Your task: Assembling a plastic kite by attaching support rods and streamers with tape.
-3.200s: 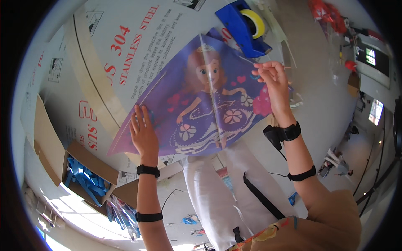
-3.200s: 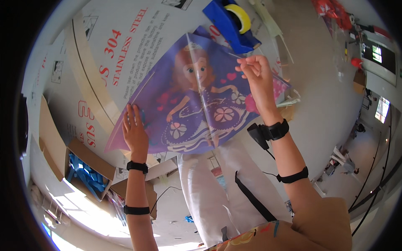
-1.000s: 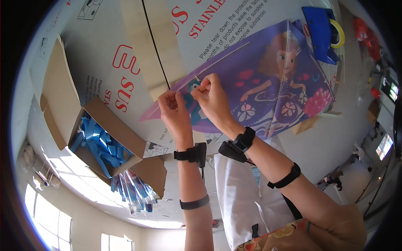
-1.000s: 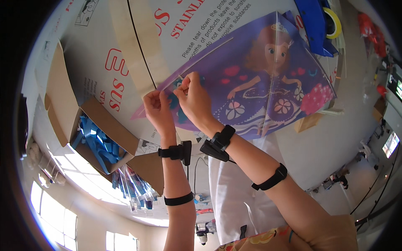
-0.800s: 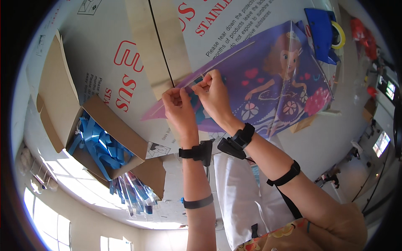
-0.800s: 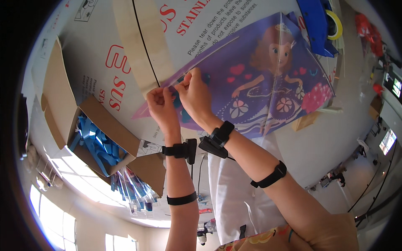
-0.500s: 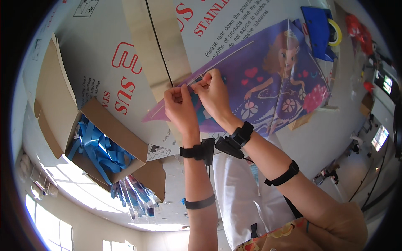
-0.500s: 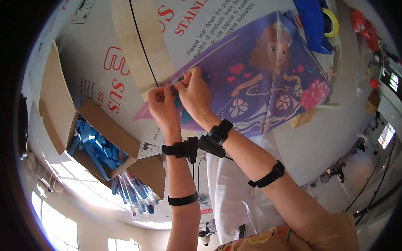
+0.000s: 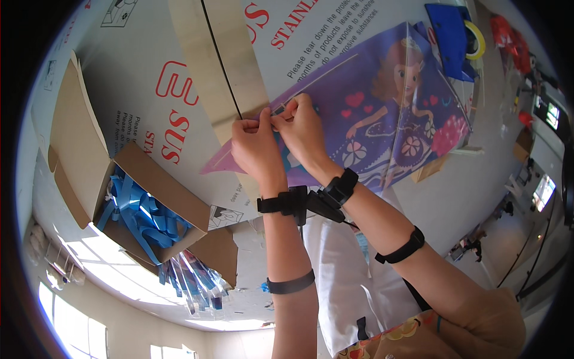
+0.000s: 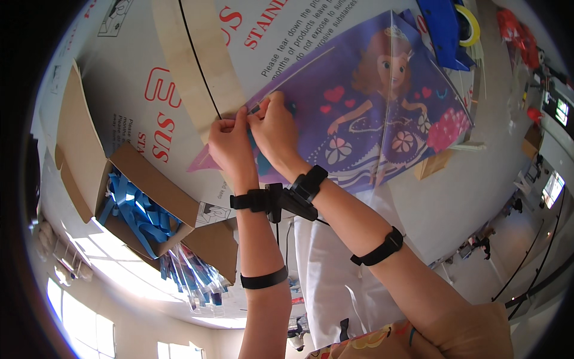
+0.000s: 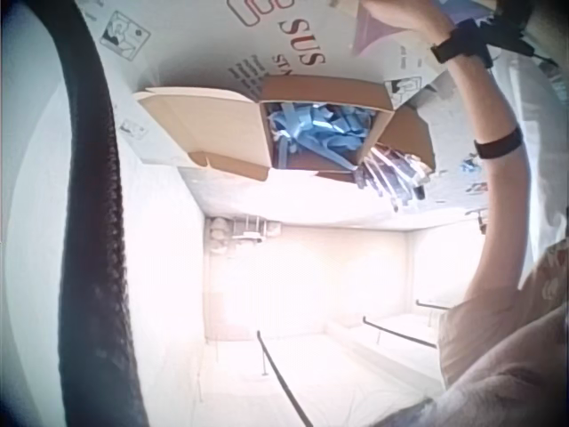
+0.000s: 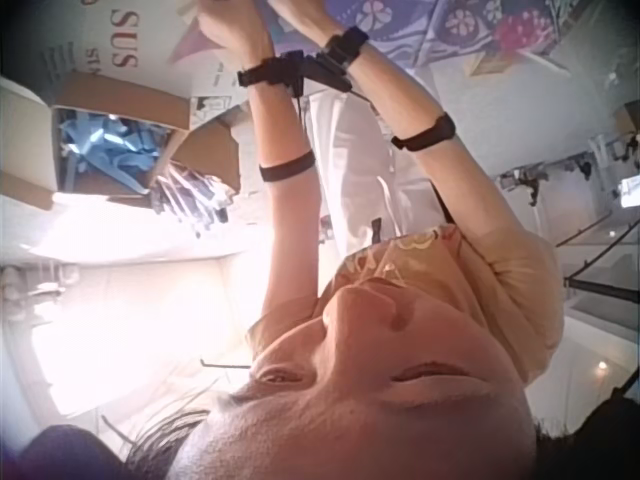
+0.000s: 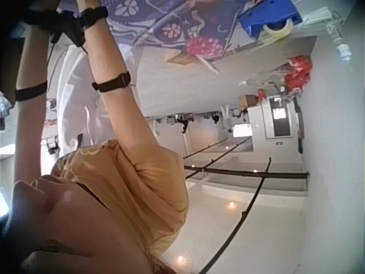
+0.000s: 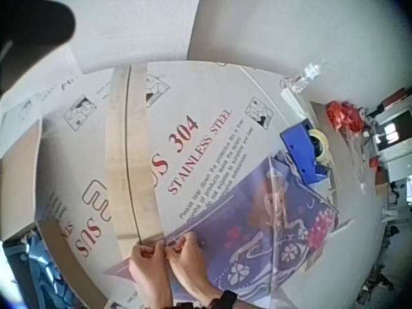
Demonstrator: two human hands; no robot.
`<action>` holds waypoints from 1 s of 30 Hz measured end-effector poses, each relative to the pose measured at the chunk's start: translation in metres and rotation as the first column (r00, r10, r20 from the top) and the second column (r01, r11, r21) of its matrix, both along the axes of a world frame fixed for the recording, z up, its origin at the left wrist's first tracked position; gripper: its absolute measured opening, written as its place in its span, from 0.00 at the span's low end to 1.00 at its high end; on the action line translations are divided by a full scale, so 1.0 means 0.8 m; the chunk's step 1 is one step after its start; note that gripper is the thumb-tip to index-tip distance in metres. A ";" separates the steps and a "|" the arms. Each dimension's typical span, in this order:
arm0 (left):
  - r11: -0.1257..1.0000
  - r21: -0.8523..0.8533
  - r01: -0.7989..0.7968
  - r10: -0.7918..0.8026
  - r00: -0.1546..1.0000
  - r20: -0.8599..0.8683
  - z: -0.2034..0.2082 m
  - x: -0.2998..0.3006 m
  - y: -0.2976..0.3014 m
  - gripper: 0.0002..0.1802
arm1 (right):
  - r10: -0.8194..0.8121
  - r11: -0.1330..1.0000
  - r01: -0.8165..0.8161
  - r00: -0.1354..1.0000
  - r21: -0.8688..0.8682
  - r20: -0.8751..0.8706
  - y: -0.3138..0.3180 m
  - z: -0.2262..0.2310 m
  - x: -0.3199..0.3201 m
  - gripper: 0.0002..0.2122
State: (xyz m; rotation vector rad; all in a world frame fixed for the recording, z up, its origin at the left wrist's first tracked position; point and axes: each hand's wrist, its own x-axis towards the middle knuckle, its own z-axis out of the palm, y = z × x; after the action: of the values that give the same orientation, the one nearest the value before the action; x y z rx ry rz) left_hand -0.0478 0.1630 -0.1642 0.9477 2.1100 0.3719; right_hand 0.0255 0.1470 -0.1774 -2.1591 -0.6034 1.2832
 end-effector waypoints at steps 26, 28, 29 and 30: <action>0.987 0.156 0.046 -0.038 0.998 -0.055 -0.014 0.019 -0.027 0.14 | -0.123 0.986 0.067 0.913 -0.154 -0.388 -0.118 0.083 0.150 0.09; 0.988 0.126 0.087 -0.079 0.995 -0.066 -0.013 0.016 -0.027 0.13 | -0.130 0.988 0.086 0.910 -0.128 -0.393 -0.119 0.081 0.149 0.11; 0.987 0.129 0.092 -0.084 0.994 -0.070 -0.013 0.015 -0.026 0.13 | -0.115 0.992 0.086 0.903 -0.088 -0.413 -0.119 0.080 0.150 0.11; 0.986 0.120 0.116 -0.108 0.992 -0.067 -0.012 0.014 -0.026 0.13 | -0.100 0.995 0.088 0.897 -0.049 -0.430 -0.121 0.080 0.151 0.10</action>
State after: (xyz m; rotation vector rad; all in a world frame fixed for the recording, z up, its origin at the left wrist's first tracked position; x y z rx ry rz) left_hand -0.0364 0.1424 -0.1738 1.1573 2.0962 0.4249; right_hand 0.1463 0.0501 -0.1137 -1.8083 -0.2929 1.6559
